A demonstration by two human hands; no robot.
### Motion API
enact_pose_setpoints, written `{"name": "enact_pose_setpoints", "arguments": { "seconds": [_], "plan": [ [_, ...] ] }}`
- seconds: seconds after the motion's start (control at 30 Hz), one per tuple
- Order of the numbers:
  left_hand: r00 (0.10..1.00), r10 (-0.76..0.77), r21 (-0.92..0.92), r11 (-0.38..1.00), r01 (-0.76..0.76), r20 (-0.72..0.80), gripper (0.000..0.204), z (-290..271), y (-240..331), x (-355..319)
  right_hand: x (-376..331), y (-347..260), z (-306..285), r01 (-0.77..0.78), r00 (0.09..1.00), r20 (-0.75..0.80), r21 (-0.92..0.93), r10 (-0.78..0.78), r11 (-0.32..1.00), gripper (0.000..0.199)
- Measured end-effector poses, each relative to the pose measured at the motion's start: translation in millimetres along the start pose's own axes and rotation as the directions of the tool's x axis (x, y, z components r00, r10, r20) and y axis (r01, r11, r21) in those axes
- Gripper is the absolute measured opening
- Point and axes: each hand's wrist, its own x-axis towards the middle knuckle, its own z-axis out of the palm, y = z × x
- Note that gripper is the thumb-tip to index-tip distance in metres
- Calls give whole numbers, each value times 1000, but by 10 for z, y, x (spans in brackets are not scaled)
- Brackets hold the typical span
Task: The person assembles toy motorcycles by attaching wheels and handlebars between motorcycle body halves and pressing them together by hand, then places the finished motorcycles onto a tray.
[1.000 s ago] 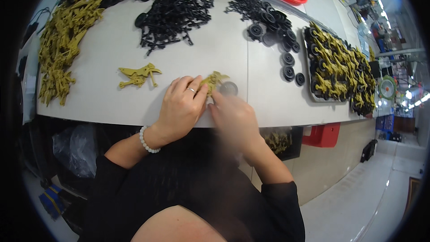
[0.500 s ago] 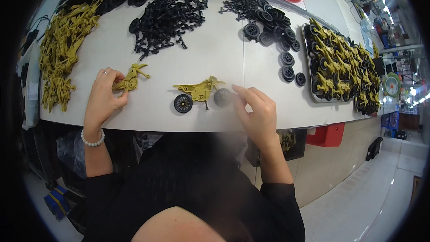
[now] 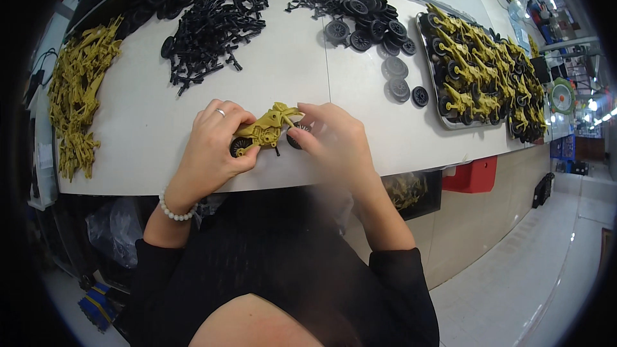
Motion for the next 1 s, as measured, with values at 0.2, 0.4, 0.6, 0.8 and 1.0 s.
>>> {"name": "enact_pose_setpoints", "arguments": {
  "seconds": [0.2,0.4,0.6,0.8,1.0],
  "plan": [
    [999,35,59,998,-34,-12,31,78,-7,16,3,79,18,99,994,-37,-154,-106,983,27],
    [1000,16,75,997,-17,10,31,48,-19,21,-2,113,34,91,996,28,-174,-88,980,28],
    [1000,26,58,998,-26,-3,29,22,-16,48,10,88,24,81,996,49,-193,-73,978,29],
    [1000,7,30,1000,-7,7,29,51,-85,59,28,84,42,94,995,46,-210,-86,973,29],
    [999,-11,-17,1000,11,36,28,18,-77,63,32,63,29,59,998,43,-231,-50,971,27]
  ]
}}
